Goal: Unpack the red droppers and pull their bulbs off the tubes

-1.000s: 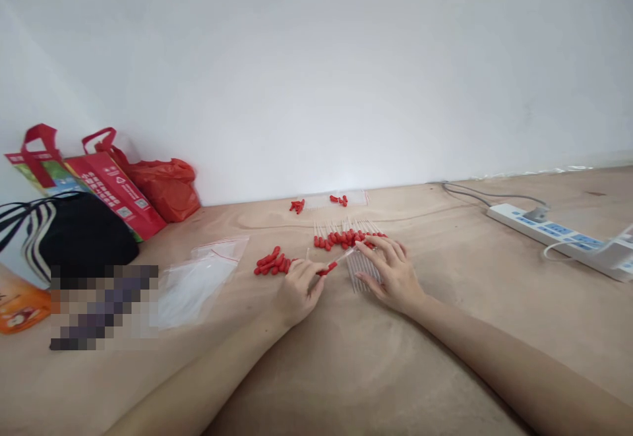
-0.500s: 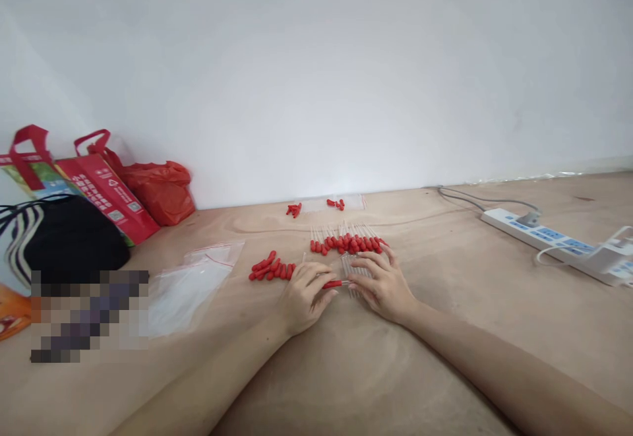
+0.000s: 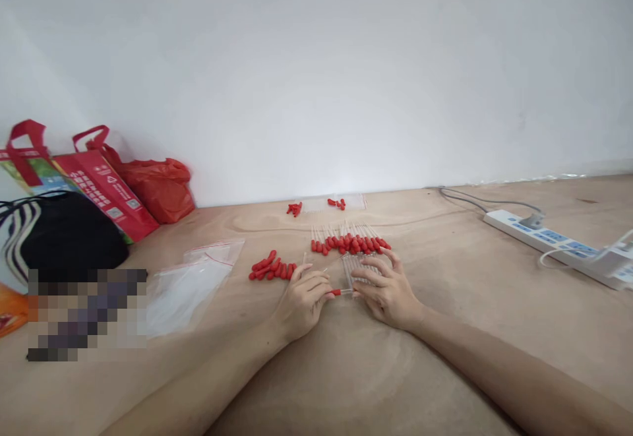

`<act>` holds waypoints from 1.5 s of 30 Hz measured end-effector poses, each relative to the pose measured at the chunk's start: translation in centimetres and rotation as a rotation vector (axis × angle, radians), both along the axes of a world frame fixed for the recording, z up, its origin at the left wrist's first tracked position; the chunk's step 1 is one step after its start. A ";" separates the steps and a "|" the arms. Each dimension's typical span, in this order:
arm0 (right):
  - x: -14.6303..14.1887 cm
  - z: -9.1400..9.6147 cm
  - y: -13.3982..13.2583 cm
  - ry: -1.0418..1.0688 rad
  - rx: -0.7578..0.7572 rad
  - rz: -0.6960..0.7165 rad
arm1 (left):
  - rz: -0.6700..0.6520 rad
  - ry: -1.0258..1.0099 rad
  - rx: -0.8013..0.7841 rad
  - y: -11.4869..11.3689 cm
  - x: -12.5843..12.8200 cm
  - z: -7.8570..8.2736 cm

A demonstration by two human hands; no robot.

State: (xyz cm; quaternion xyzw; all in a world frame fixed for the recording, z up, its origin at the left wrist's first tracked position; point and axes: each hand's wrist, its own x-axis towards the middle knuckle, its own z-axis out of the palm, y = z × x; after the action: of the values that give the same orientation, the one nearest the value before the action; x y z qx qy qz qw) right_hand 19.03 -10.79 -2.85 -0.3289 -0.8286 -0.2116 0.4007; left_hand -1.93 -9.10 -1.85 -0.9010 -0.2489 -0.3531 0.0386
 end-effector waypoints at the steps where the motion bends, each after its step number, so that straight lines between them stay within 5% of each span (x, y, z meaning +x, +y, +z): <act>1: 0.0 -0.1 0.0 0.000 0.009 0.001 | -0.005 -0.005 0.004 0.0 0.0 0.0; 9: 1.4 -0.1 -0.2 0.080 -0.026 -0.054 | 0.018 -0.045 0.026 0.0 -0.5 0.2; 13: 3.9 0.6 0.4 0.134 -0.275 -0.232 | 0.132 -0.161 -0.028 0.5 -1.5 0.8; 17: 5.2 0.7 1.0 0.145 -0.550 -0.342 | 0.430 -0.271 -0.084 2.3 -4.5 2.6; 21: 4.9 -0.1 1.3 0.155 -0.671 -0.449 | 0.806 -0.320 -0.261 4.8 -9.5 3.9; 25: 4.2 -0.7 1.5 0.177 -0.721 -0.501 | 0.954 -0.238 -0.533 6.0 -12.2 3.5; 31: 3.5 -1.4 1.9 0.215 -0.673 -0.431 | 0.992 -0.105 -0.667 6.4 -12.3 2.3; 38: 3.3 -1.3 1.8 0.184 -0.710 -0.428 | 1.004 -0.038 -0.637 6.0 -12.1 3.3; 42: 3.3 -0.6 1.6 0.161 -0.727 -0.493 | 1.019 -0.023 -0.416 5.3 -11.4 3.6; 45: 3.5 -0.1 1.5 0.150 -0.710 -0.576 | 0.896 -0.036 -0.210 5.1 -10.0 3.7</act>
State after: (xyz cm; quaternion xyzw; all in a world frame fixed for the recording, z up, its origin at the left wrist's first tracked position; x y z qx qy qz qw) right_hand 22.56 -9.27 -2.99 -0.6770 -0.6932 0.0068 0.2471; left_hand -11.92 -3.96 1.89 -0.6973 -0.6491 -0.2900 0.0917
